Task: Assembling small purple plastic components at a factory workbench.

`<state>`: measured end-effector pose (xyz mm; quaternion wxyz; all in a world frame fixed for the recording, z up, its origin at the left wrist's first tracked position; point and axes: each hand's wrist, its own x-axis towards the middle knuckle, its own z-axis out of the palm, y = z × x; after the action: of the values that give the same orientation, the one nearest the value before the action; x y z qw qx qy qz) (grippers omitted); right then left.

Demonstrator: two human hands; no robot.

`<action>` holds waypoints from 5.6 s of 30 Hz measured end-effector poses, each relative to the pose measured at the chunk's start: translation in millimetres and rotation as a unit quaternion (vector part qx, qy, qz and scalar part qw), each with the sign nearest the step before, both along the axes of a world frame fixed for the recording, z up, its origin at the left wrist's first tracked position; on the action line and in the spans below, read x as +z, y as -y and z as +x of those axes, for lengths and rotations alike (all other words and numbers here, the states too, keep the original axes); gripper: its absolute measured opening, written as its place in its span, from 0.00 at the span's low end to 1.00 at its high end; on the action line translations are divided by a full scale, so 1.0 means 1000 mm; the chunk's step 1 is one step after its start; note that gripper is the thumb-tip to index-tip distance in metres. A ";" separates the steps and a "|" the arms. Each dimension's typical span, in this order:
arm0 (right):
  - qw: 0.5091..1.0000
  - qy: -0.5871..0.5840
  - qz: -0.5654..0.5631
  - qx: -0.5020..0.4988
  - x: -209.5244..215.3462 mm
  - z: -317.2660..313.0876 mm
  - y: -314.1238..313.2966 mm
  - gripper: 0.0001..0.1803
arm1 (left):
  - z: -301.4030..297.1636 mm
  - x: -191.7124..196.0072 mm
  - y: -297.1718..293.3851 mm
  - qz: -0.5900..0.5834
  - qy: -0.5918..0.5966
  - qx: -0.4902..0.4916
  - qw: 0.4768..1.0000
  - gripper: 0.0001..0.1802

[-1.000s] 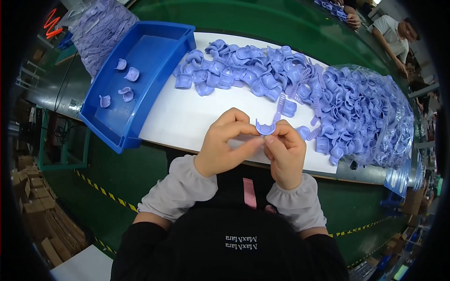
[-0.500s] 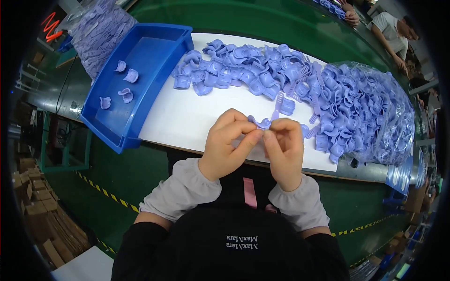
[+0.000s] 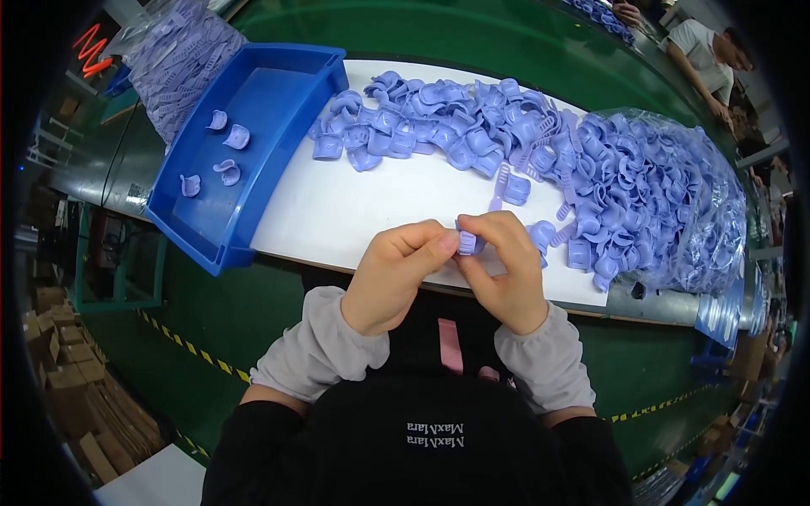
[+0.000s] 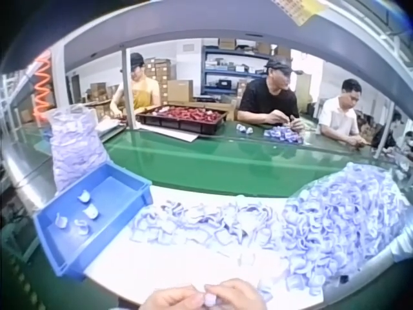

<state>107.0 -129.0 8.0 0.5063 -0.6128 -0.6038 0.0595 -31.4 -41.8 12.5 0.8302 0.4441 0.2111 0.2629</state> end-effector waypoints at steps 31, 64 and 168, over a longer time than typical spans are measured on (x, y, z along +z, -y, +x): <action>0.850 0.360 -0.193 -0.332 0.008 0.106 0.022 0.07 | -0.063 0.040 -0.103 0.521 -0.267 0.361 0.726 0.14; 0.894 -0.447 -0.004 0.013 0.005 0.049 0.008 0.05 | 0.032 0.003 -0.051 0.506 -0.174 0.072 0.842 0.07; 0.866 -0.489 -0.049 0.088 -0.014 -0.006 -0.009 0.05 | 0.021 -0.024 -0.019 0.100 -0.015 0.031 0.994 0.14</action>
<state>100.6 -119.8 -5.6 0.6988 -0.4735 -0.3264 0.4255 -10.8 -22.8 -11.3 0.7697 0.5218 0.2103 0.3016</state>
